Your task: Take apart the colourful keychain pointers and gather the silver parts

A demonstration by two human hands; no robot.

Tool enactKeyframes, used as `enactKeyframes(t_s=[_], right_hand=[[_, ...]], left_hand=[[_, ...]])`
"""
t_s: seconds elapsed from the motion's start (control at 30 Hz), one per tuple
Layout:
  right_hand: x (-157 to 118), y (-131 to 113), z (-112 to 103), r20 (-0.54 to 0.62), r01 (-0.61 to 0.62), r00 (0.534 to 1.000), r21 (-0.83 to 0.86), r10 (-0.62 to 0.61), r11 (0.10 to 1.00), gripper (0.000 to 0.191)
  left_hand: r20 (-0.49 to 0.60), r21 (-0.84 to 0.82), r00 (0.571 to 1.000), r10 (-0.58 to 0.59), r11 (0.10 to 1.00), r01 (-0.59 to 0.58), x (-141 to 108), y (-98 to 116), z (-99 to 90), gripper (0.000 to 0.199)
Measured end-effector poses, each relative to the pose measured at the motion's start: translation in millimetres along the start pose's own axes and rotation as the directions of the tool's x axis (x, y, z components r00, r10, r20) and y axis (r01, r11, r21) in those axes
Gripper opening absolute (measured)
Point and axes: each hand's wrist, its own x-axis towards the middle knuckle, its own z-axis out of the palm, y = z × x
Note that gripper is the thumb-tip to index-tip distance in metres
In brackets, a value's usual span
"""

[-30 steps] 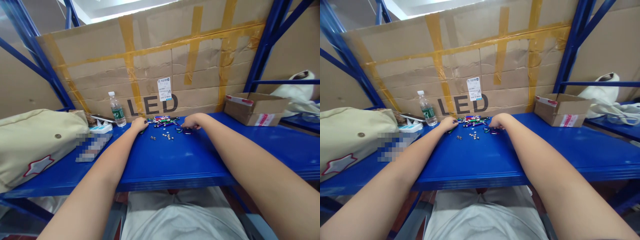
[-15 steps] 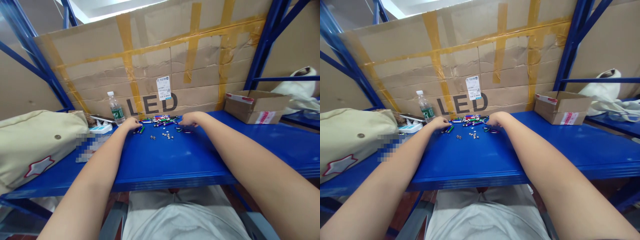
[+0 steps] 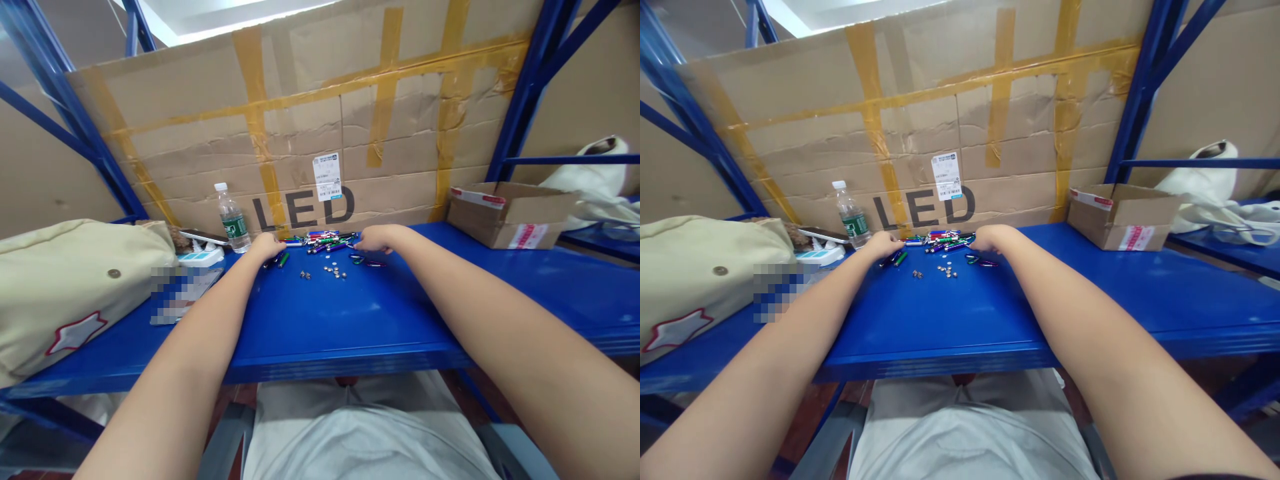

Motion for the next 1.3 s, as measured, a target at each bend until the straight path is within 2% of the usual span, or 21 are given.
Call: enactKeyframes(t_s=[0.07, 0.17, 0.23, 0.3, 0.4, 0.47, 0.57, 0.8, 0.87, 0.93, 0.97, 1.07, 1.13, 1.2, 1.3], right_hand=[[3, -2, 1, -0.053, 0.052, 0.997, 0.026, -0.05, 0.998, 0.041], [8, -11, 7, -0.14, 0.214, 0.972, 0.186, -0.189, 0.959, 0.052], [8, -21, 12, -0.18, 0.311, 0.948, 0.341, -0.263, 0.887, 0.057], [5, -33, 16, -0.2, 0.35, 0.936, 0.462, -0.288, 0.815, 0.054], [0, -47, 19, -0.251, 0.358, 0.932, 0.514, -0.262, 0.78, 0.046], [-1, -52, 19, -0.283, 0.361, 0.928, 0.52, -0.243, 0.774, 0.042], [0, -53, 21, -0.305, 0.365, 0.925, 0.546, -0.227, 0.754, 0.038], [3, -54, 26, -0.381, 0.419, 0.894, 0.532, -0.234, 0.736, 0.032], [4, -52, 25, -0.403, 0.429, 0.886, 0.524, -0.229, 0.736, 0.032], [6, -49, 24, -0.436, 0.427, 0.878, 0.531, -0.197, 0.732, 0.033], [7, -48, 24, -0.449, 0.425, 0.875, 0.537, -0.18, 0.729, 0.033], [11, -42, 22, -0.476, 0.426, 0.866, 0.54, -0.154, 0.726, 0.032], [12, -39, 21, -0.482, 0.423, 0.864, 0.539, -0.145, 0.729, 0.032], [14, -36, 20, -0.484, 0.413, 0.866, 0.548, -0.127, 0.727, 0.033], [17, -30, 18, -0.493, 0.411, 0.863, 0.551, -0.114, 0.727, 0.034]], left_hand=[[-0.124, -0.104, 0.991, 0.058, 0.992, -0.071, -1, 2, -2.4, 0.032], [-0.272, -0.201, 0.939, 0.209, 0.942, -0.268, -6, 14, -4.1, 0.029], [-0.306, -0.216, 0.891, 0.335, 0.887, -0.408, -13, 29, -2.1, 0.025], [-0.314, -0.223, 0.839, 0.445, 0.825, -0.52, -19, 47, 2.1, 0.021], [-0.354, -0.222, 0.768, 0.534, 0.749, -0.624, -26, 68, 9.4, 0.015], [-0.388, -0.272, 0.762, 0.519, 0.725, -0.633, -28, 74, 12.9, 0.014], [-0.4, -0.345, 0.775, 0.49, 0.702, -0.622, -28, 71, 15.7, 0.015], [-0.314, -0.492, 0.808, 0.498, 0.643, -0.587, -21, 60, 17.3, 0.02], [-0.306, -0.519, 0.831, 0.465, 0.65, -0.555, -16, 51, 14.9, 0.026], [-0.317, -0.542, 0.878, 0.36, 0.691, -0.479, -10, 34, 11.1, 0.037], [-0.311, -0.546, 0.902, 0.3, 0.72, -0.428, -7, 21, 9.0, 0.043], [-0.328, -0.432, 0.934, 0.145, 0.856, -0.285, -3, -27, 2.5, 0.051], [-0.356, -0.359, 0.933, 0.043, 0.916, -0.179, -4, -60, -1.1, 0.053], [-0.352, -0.272, 0.936, -0.012, 0.958, -0.09, -8, -86, -3.9, 0.053], [-0.344, -0.162, 0.938, -0.041, 0.987, -0.017, -14, -110, -6.6, 0.054]])
